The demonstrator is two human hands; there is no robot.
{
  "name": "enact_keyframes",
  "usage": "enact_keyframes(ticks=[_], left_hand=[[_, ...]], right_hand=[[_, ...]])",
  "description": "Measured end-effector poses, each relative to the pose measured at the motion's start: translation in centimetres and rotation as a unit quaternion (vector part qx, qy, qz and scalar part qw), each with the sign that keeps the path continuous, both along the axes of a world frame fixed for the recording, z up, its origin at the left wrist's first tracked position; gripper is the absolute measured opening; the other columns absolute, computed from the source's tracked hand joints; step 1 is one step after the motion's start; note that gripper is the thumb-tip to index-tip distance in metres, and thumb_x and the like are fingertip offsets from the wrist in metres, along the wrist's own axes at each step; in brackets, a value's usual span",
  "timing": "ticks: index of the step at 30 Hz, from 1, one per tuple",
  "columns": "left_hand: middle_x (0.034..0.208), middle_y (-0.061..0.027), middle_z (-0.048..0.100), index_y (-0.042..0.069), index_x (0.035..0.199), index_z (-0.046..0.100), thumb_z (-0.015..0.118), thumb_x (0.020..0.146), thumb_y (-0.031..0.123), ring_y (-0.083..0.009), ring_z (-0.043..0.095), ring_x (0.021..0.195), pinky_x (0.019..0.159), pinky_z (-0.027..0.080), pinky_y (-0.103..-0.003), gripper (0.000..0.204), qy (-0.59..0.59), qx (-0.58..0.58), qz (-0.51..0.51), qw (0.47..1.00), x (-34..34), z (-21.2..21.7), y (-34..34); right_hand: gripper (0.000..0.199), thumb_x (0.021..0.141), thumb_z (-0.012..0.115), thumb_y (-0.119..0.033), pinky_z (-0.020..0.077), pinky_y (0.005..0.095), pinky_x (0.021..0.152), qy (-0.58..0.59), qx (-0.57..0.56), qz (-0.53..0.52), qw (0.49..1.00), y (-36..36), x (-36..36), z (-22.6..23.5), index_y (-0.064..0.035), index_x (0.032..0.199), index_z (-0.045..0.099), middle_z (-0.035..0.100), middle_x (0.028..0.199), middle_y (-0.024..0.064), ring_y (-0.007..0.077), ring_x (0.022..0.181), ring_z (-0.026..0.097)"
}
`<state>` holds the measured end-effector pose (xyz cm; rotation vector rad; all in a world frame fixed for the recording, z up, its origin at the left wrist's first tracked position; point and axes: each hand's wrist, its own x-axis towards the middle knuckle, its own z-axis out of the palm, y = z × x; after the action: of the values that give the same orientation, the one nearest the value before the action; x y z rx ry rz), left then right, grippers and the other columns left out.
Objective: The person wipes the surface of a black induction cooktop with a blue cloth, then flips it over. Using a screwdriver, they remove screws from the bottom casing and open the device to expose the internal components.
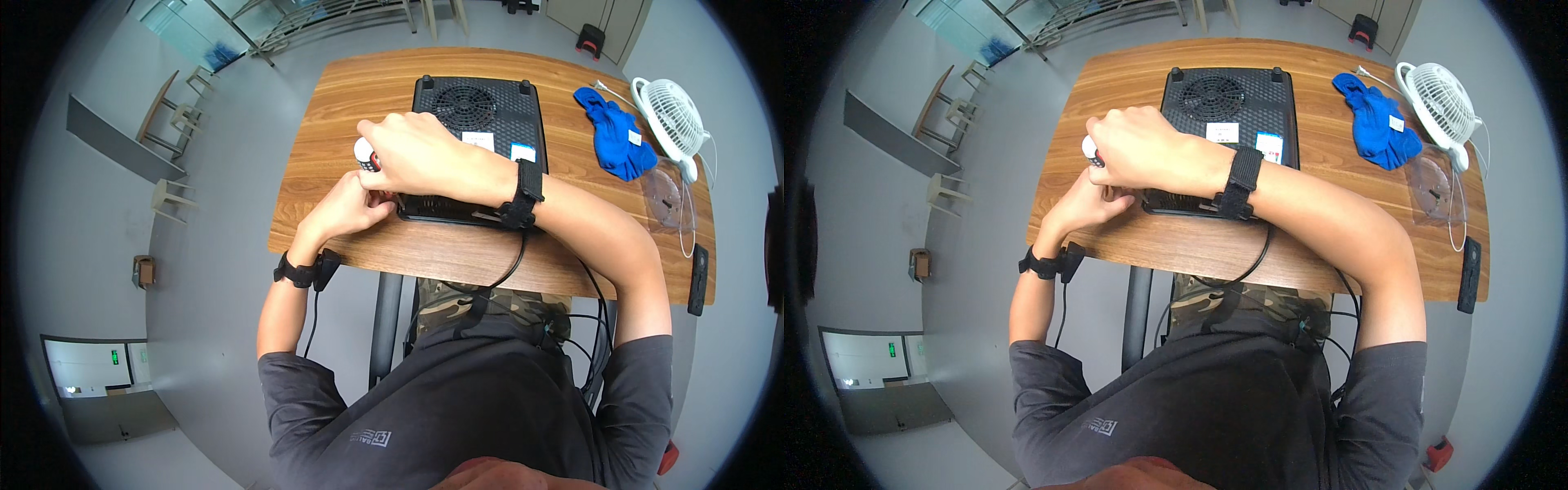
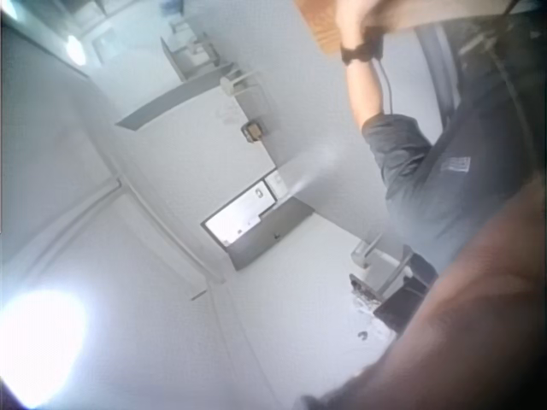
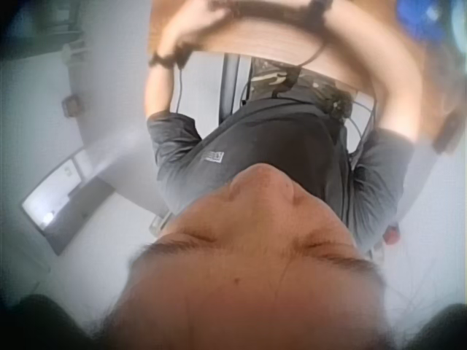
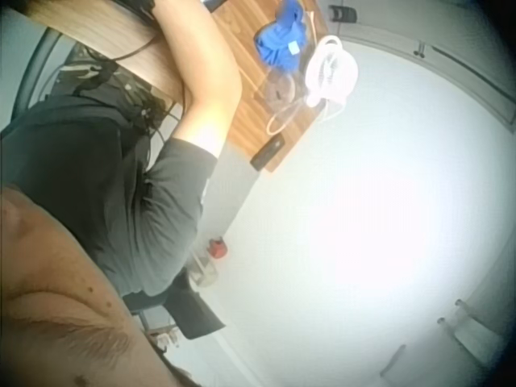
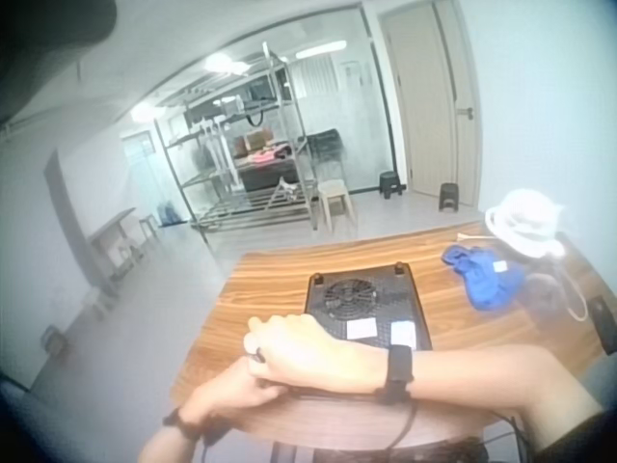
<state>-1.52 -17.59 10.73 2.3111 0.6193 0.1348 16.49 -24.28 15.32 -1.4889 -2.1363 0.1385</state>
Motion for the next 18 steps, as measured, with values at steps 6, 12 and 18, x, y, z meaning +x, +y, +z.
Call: enact_keyframes(ticks=[6,12,18], left_hand=[[0.082,-0.0057,0.069,-0.002,0.094,0.068,0.074,0.079,0.008,-0.0121,0.062,0.074,0.069,0.05,-0.03,0.019,-0.098,-0.042,0.014,0.994,-0.6,1.0,0.6],[0.09,-0.0077,0.072,-0.001,0.098,0.068,0.078,0.079,0.009,-0.0147,0.066,0.082,0.075,0.053,-0.032,0.024,-0.082,-0.01,0.019,0.996,-0.8,0.7,1.3],[0.089,-0.0117,0.073,0.0,0.098,0.069,0.085,0.074,0.014,-0.0211,0.071,0.081,0.075,0.055,-0.035,0.032,-0.108,0.047,0.04,0.992,-0.5,0.8,1.1]], right_hand=[[0.04,0.082,0.073,-0.035,0.0583,0.0454,0.062,0.0,0.013,0.013,1.0,0.0,0.1,-0.3,0.0031,0.093,0.064,0.071,0.075,0.0214,0.0378,0.07,0.072],[0.045,0.086,0.073,-0.042,0.0579,0.046,0.063,0.022,0.004,0.018,1.0,-0.2,0.0,-0.5,0.001,0.097,0.063,0.07,0.073,0.0222,0.0396,0.072,0.072],[0.046,0.087,0.072,-0.044,0.0577,0.047,0.064,0.012,0.007,0.019,1.0,-0.3,-0.1,-0.3,0.0003,0.097,0.062,0.07,0.073,0.0211,0.0395,0.072,0.072]])
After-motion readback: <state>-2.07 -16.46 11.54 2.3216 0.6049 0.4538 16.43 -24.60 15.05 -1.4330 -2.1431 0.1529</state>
